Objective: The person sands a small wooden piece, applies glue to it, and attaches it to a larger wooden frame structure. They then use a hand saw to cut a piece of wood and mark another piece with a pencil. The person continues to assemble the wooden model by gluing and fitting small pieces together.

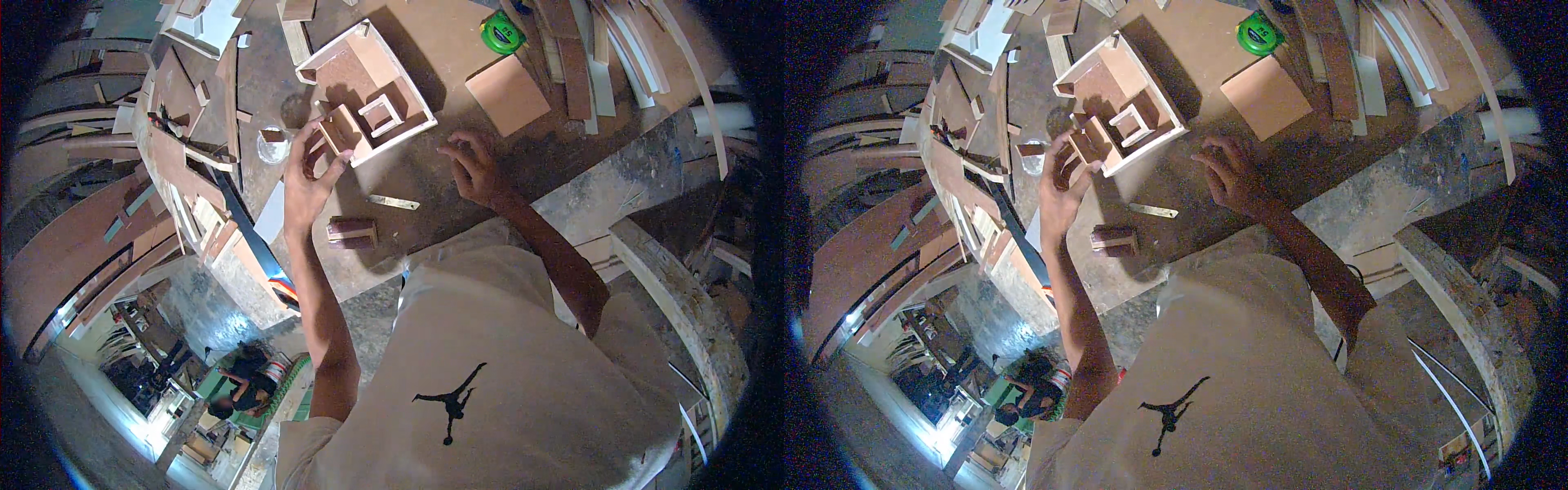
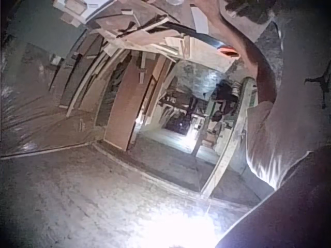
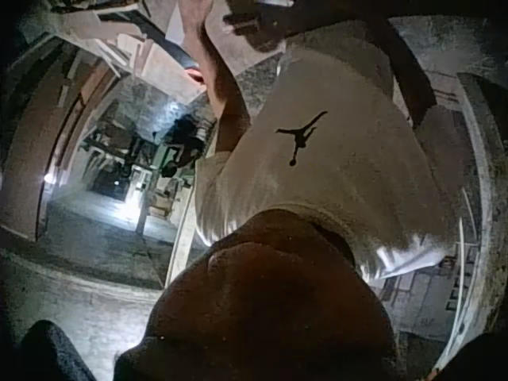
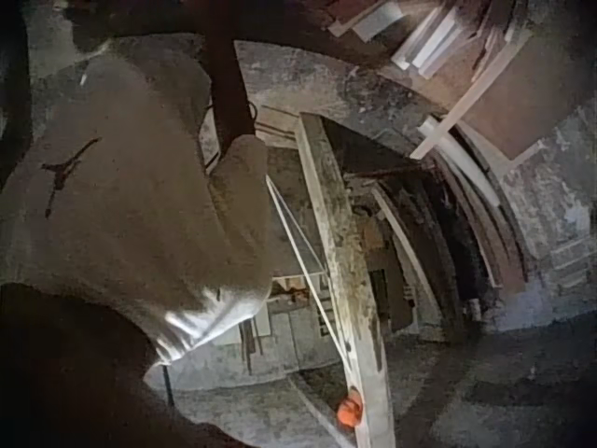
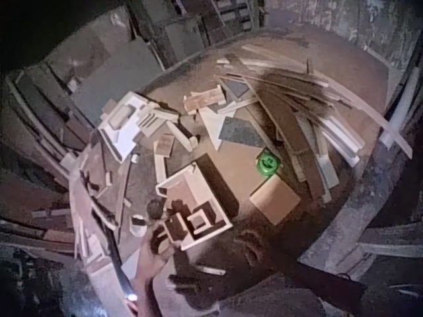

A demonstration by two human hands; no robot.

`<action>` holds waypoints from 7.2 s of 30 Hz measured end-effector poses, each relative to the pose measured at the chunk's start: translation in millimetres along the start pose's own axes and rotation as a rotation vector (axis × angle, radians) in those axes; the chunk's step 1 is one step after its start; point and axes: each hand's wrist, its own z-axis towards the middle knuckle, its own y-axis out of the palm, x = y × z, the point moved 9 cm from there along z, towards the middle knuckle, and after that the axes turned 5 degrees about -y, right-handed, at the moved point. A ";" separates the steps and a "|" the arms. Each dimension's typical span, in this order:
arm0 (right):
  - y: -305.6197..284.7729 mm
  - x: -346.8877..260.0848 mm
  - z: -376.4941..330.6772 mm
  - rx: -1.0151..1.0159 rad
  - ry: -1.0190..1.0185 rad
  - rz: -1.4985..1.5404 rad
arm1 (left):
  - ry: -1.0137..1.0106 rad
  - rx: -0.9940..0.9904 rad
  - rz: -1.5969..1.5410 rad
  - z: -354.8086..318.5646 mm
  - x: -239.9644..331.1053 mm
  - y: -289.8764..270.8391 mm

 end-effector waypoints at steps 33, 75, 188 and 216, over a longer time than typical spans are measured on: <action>-4.4 -2.9 4.0 -0.004 -0.006 0.032 | -0.019 -0.015 0.012 1.0 -3.9 1.4; 2.7 3.7 0.3 -0.024 -0.031 -0.002 | 0.063 -0.001 0.087 1.1 0.1 1.2; 70.2 -231.3 42.1 -0.480 -0.089 0.686 | -0.085 0.716 -1.300 -227.7 -119.6 -20.6; 100.8 -240.8 -47.9 -0.696 0.092 0.643 | -0.029 0.861 -1.329 -334.4 -130.2 -4.2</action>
